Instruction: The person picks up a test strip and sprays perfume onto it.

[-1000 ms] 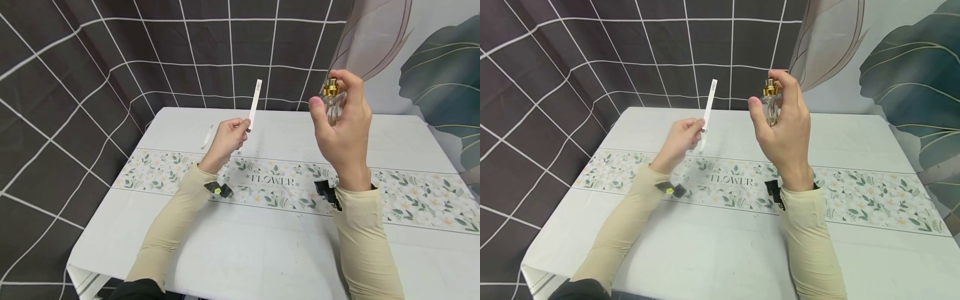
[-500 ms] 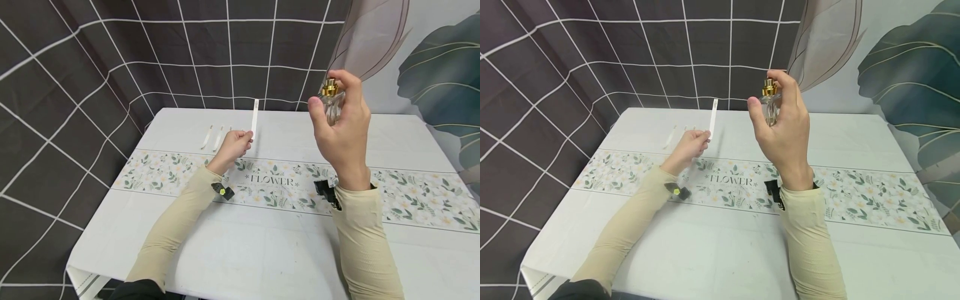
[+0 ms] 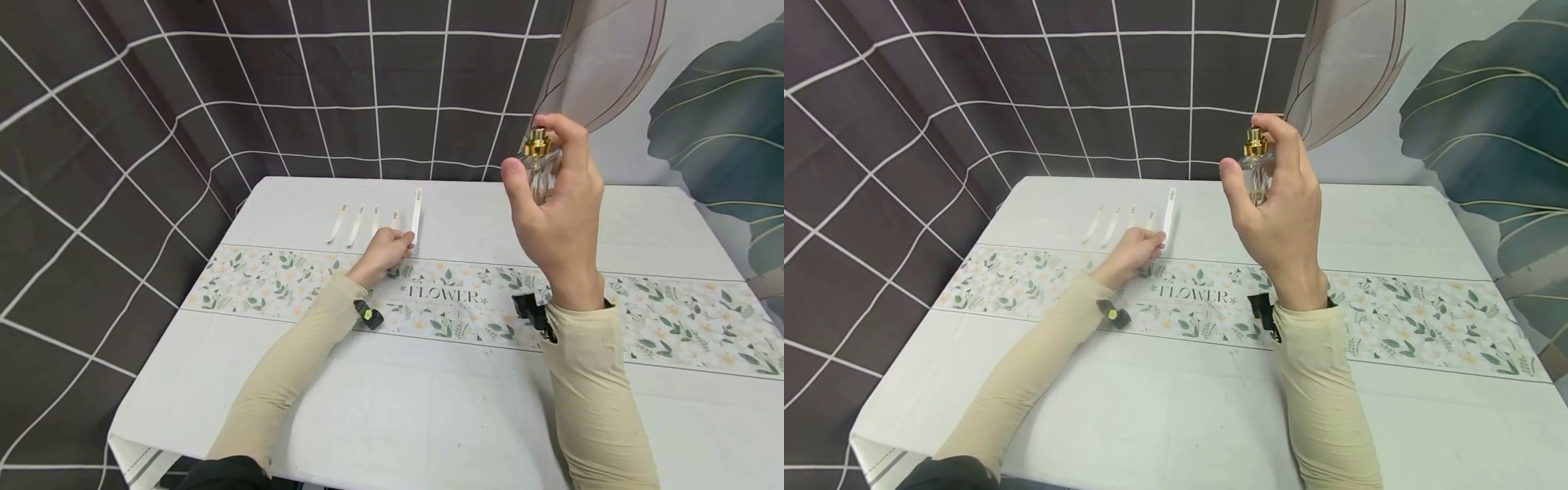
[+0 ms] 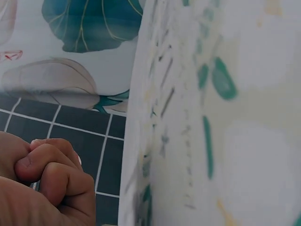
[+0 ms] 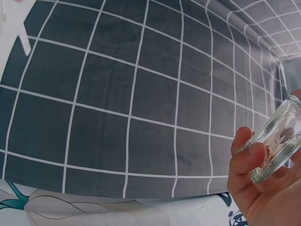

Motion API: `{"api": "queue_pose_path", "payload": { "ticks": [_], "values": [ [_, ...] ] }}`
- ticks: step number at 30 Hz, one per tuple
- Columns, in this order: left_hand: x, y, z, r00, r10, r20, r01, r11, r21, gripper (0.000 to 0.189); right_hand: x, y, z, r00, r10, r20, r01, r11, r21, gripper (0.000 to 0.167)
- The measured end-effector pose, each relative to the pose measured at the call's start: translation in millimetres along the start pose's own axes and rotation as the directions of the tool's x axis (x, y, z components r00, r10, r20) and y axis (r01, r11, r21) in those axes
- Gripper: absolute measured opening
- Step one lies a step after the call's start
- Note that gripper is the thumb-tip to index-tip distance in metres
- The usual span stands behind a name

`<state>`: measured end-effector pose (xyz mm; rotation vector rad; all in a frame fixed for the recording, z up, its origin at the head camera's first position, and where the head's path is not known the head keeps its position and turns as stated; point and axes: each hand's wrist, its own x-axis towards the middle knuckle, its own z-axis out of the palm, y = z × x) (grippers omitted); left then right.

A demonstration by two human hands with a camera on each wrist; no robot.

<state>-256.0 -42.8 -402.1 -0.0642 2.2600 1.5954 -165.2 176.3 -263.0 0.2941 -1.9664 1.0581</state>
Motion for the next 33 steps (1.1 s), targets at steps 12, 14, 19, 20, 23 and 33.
{"api": "queue_pose_path", "payload": {
  "ticks": [12,14,19,20,23,33],
  "values": [
    [9.9,-12.4,-4.9,0.998,-0.043,0.040,0.044,0.998,-0.032,0.039,0.8,-1,1,0.999,0.035,0.020,-0.035,0.999,-0.012,0.046],
    [11.7,-14.2,-6.5,0.997,-0.059,0.055,0.062,0.997,-0.042,0.038,0.9,-2,2,0.998,0.055,0.026,-0.055,0.998,-0.014,0.046],
    [15.9,-19.0,-9.9,0.991,-0.111,0.081,0.116,0.991,-0.068,0.037,0.6,-2,3,0.996,0.080,0.041,-0.079,0.997,-0.018,0.048],
    [16.7,-19.9,-10.3,0.990,-0.118,0.084,0.124,0.990,-0.073,0.037,0.5,-2,4,0.996,0.077,0.044,-0.077,0.997,-0.020,0.049],
    [18.3,-21.2,-11.1,0.988,-0.129,0.089,0.136,0.988,-0.075,0.036,0.6,-2,3,0.995,0.066,0.069,-0.064,0.998,-0.030,0.049],
    [19.1,-22.6,-11.8,0.985,-0.140,0.104,0.151,0.983,-0.103,0.038,1.8,-1,2,0.940,0.148,0.309,-0.134,0.989,-0.067,0.057]
  ]
}}
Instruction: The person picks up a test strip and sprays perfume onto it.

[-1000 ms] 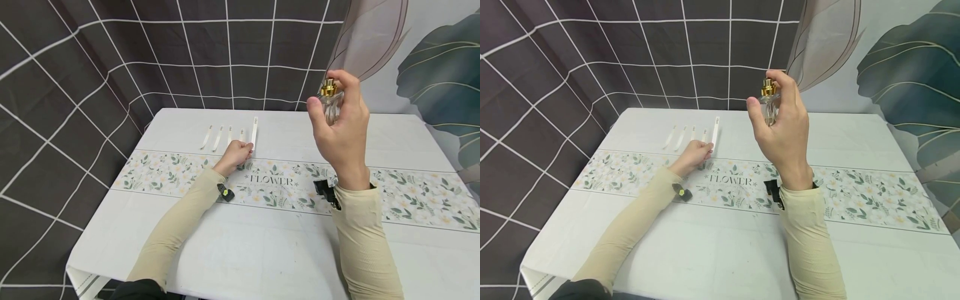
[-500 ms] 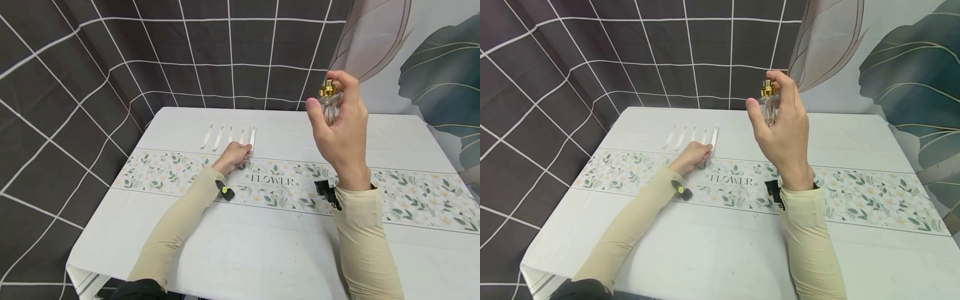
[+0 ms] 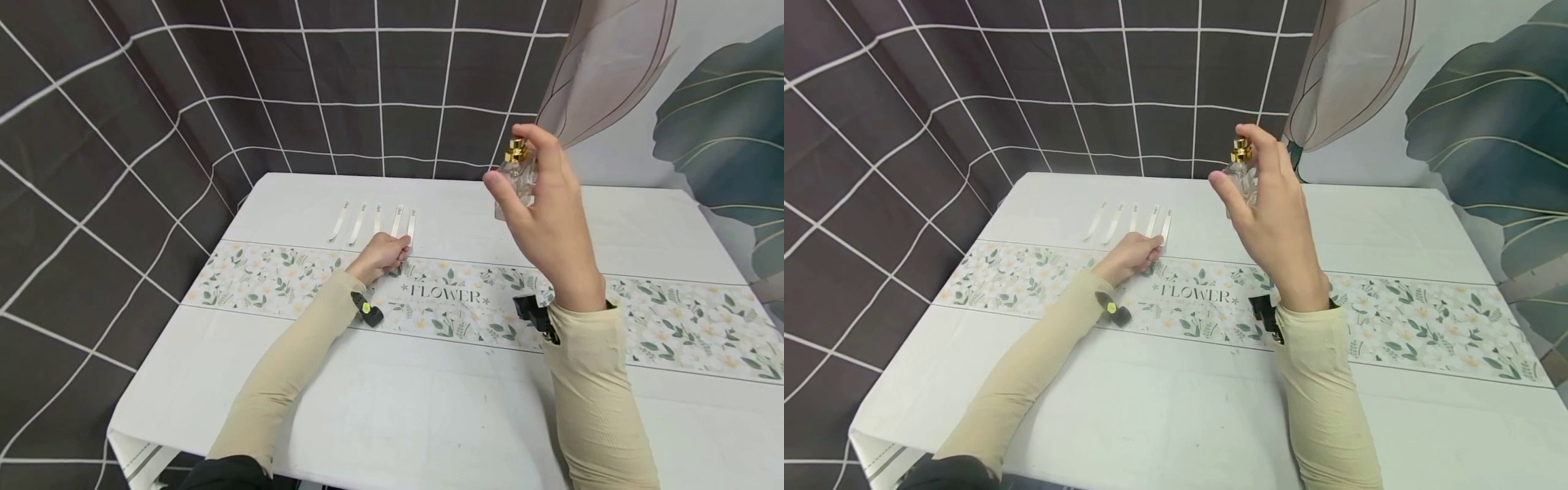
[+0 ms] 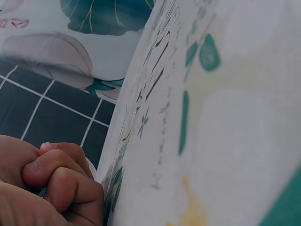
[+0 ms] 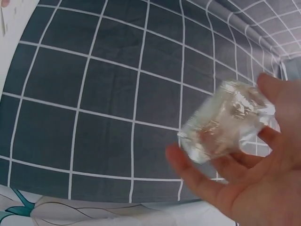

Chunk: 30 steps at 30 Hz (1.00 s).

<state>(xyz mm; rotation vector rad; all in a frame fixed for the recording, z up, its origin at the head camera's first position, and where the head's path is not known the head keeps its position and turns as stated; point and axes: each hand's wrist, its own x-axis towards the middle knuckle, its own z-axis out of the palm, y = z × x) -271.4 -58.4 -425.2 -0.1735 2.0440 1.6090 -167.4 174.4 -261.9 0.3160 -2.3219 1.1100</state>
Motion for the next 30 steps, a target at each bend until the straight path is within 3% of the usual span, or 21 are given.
{"api": "queue_pose_path", "payload": {
  "ticks": [5,19,27,30],
  "values": [
    [-1.1,-0.4,-0.3,1.000,0.004,0.004,-0.004,1.000,0.005,0.040,0.5,3,1,0.997,0.029,0.074,-0.026,0.999,-0.045,0.059],
    [-4.4,5.5,-3.1,0.998,0.047,0.030,-0.047,0.999,0.002,0.047,3.4,14,5,0.988,0.063,0.140,-0.052,0.996,-0.077,0.062],
    [-12.2,19.9,-9.7,0.996,0.089,-0.006,-0.089,0.996,-0.003,0.050,3.9,19,6,0.975,0.111,0.194,-0.096,0.992,-0.084,0.062],
    [-18.0,27.3,-13.1,0.991,0.135,-0.014,-0.135,0.990,-0.033,0.051,3.8,21,7,0.968,0.125,0.216,-0.106,0.990,-0.096,0.063]
  ]
}}
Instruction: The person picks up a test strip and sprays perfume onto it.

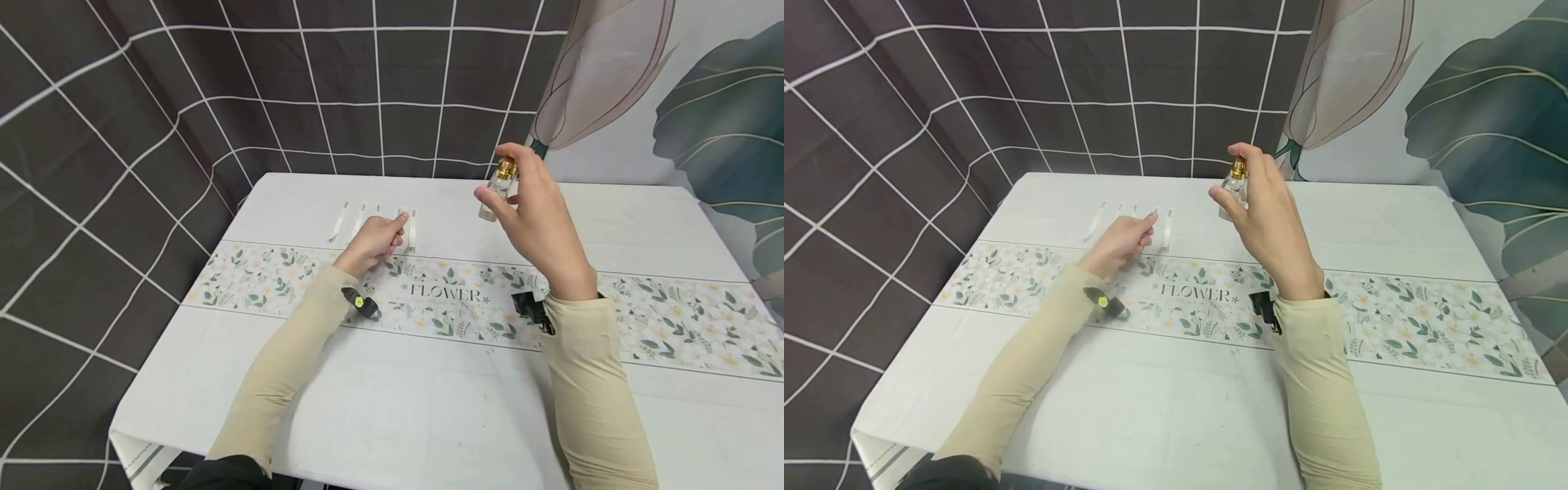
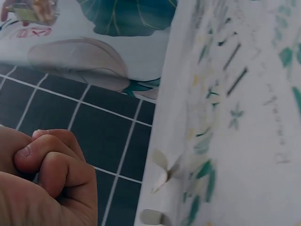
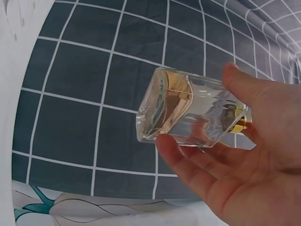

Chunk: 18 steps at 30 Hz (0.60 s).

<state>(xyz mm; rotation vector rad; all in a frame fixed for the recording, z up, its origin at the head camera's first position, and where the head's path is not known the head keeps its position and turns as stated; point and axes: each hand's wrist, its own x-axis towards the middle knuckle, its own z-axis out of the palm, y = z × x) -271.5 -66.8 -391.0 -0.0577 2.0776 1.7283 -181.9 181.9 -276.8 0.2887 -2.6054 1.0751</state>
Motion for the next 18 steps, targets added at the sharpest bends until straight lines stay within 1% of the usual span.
{"api": "queue_pose_path", "payload": {
  "ticks": [5,11,15,18],
  "values": [
    [-9.9,15.1,-9.6,0.995,0.094,-0.030,-0.096,0.992,-0.081,0.044,0.9,3,3,0.999,0.021,0.035,-0.020,1.000,-0.020,0.066],
    [-25.5,34.6,-20.5,0.980,0.181,-0.077,-0.188,0.978,-0.089,0.043,2.9,9,7,0.998,0.021,0.065,-0.020,1.000,-0.015,0.065],
    [-37.3,45.0,-24.8,0.966,0.242,-0.086,-0.250,0.964,-0.092,0.043,4.4,13,10,0.997,0.008,0.082,-0.005,0.999,-0.036,0.063],
    [-45.1,51.0,-27.4,0.959,0.270,-0.086,-0.279,0.953,-0.116,0.043,5.4,15,11,0.994,0.009,0.109,-0.003,0.999,-0.047,0.062]
  ]
}}
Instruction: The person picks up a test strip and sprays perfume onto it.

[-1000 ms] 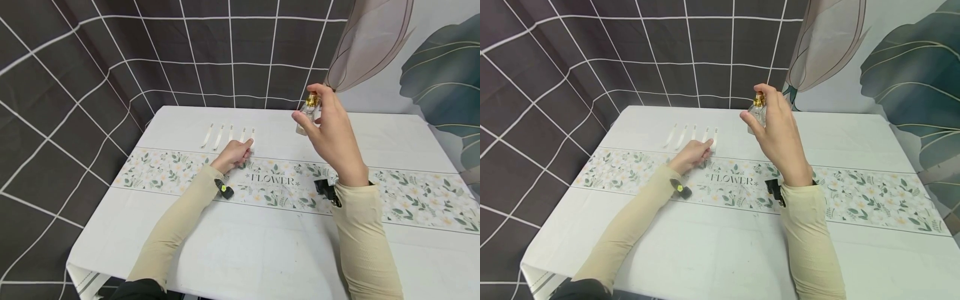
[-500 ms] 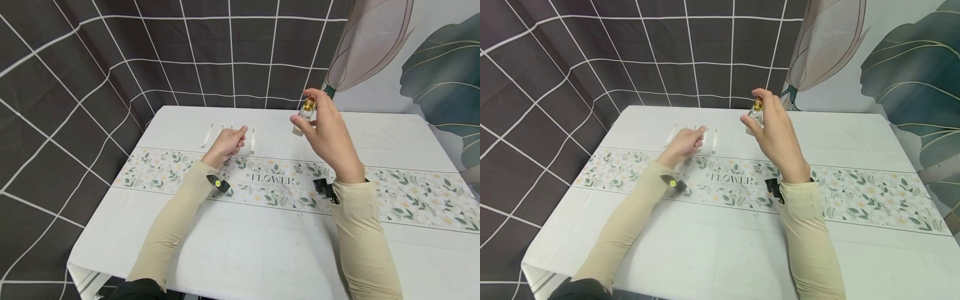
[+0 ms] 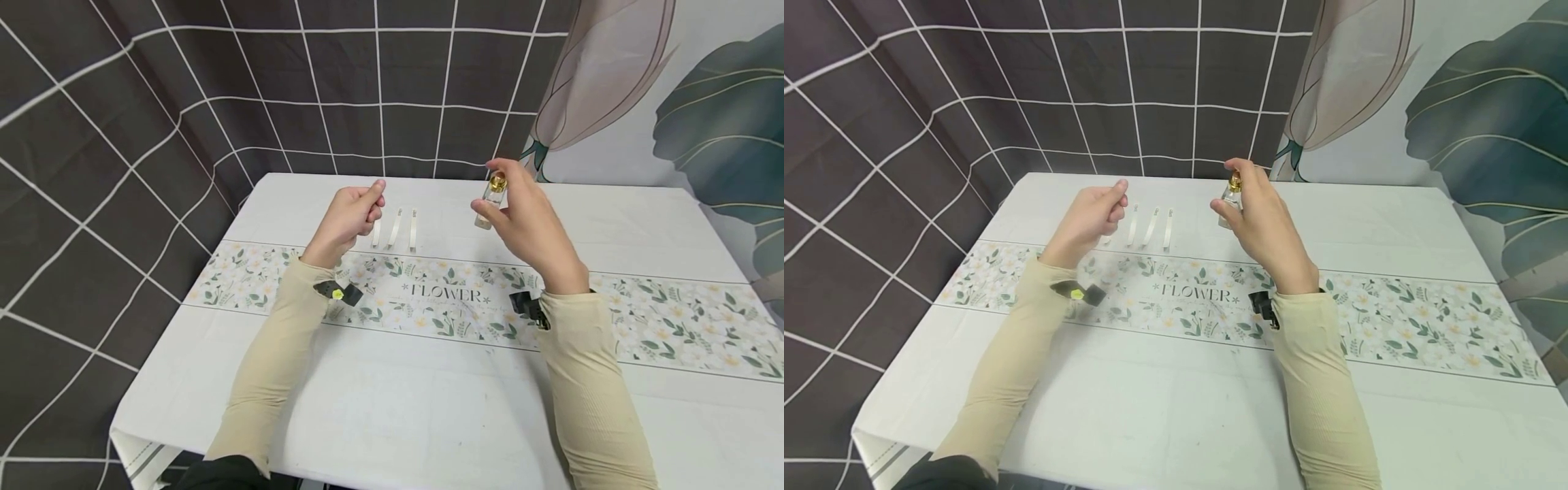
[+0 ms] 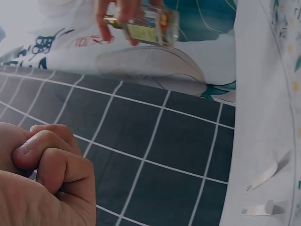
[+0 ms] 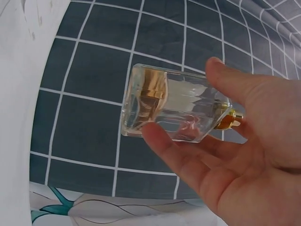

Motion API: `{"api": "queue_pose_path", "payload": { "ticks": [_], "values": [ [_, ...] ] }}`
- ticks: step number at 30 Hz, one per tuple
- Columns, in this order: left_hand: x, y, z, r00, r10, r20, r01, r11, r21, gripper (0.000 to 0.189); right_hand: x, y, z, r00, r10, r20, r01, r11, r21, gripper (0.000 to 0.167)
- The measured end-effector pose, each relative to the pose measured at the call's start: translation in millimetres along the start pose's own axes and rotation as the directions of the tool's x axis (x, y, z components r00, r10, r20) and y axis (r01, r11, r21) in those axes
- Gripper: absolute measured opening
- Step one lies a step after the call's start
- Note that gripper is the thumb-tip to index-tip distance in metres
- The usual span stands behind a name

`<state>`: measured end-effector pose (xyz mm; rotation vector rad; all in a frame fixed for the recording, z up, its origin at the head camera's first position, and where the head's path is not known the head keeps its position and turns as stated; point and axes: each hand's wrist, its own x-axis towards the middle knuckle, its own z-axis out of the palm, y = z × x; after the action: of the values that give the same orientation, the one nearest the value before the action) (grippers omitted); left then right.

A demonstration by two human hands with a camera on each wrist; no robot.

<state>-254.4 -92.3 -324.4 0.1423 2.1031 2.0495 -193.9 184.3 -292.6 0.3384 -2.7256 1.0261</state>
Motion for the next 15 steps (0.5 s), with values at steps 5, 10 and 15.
{"api": "queue_pose_path", "payload": {
  "ticks": [5,10,15],
  "values": [
    [-5.6,8.1,-3.3,1.000,0.021,0.011,-0.021,0.999,-0.034,0.043,2.8,7,5,0.998,0.013,0.060,-0.013,1.000,0.004,0.062],
    [-8.3,12.0,-4.2,0.999,0.031,0.019,-0.030,0.999,-0.043,0.043,5.6,14,10,0.996,0.010,0.094,-0.009,1.000,-0.008,0.060],
    [-9.6,13.1,-4.0,0.999,0.032,0.027,-0.030,0.997,-0.075,0.041,7.1,19,13,0.992,0.019,0.122,-0.016,1.000,-0.018,0.058]
  ]
}}
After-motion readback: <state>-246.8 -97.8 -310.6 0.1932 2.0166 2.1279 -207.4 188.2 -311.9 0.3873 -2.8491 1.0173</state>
